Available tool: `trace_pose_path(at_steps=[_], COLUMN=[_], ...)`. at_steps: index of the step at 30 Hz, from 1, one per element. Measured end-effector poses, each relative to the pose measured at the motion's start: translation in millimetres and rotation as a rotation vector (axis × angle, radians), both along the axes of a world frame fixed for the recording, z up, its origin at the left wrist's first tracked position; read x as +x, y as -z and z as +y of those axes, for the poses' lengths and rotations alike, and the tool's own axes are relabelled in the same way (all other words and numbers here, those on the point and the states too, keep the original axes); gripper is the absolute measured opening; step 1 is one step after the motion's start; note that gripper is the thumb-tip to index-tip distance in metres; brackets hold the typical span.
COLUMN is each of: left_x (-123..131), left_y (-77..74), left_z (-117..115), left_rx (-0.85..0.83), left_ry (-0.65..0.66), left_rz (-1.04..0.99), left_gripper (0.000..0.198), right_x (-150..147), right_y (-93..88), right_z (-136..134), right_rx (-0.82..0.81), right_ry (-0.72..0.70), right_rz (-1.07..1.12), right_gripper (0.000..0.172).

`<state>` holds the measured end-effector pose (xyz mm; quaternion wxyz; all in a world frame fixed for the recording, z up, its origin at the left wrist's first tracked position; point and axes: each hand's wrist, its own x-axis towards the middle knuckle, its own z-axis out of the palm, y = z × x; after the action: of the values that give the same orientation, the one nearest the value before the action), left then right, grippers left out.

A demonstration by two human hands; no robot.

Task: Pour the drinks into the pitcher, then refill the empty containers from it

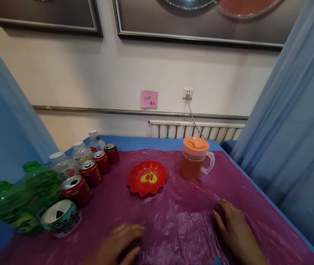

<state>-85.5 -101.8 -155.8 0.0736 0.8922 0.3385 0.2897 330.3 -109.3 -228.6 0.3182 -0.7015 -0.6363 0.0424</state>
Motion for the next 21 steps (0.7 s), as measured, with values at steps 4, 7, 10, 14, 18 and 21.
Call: trace_pose_path(at_steps=[4,7,10,14,18,21], left_x=[20,40,58,74,78,60], left_y=[-41.2,-80.9,-118.7,-156.4,-172.6,-165.3], left_z=[35,65,87,101,92,68], left_rx=[0.115,0.206,0.313,0.422,0.502,0.510], left_ry=[-0.007,0.018,0.025,0.029,0.003,-0.162], left_rz=[-0.089,-0.188,-0.333,-0.563,-0.871,-0.961], left_gripper=[0.027,0.021,0.016,0.017,0.026,0.045], right_x=[-32,-71,-113,-161,-178,-166], right_y=[-43.2,-95.7,-153.8,-212.6,-227.6,-213.2], right_z=[17,41,65,83,81,73], right_rx=[0.254,0.530,0.735,0.974,1.148,0.911], right_ry=[-0.094,-0.274,-0.375,-0.470,-0.337,-0.218], right_rz=[0.022,0.087,0.261,0.609,0.703,0.346], right_gripper=[0.034,0.025,0.022,0.021,0.032,0.043])
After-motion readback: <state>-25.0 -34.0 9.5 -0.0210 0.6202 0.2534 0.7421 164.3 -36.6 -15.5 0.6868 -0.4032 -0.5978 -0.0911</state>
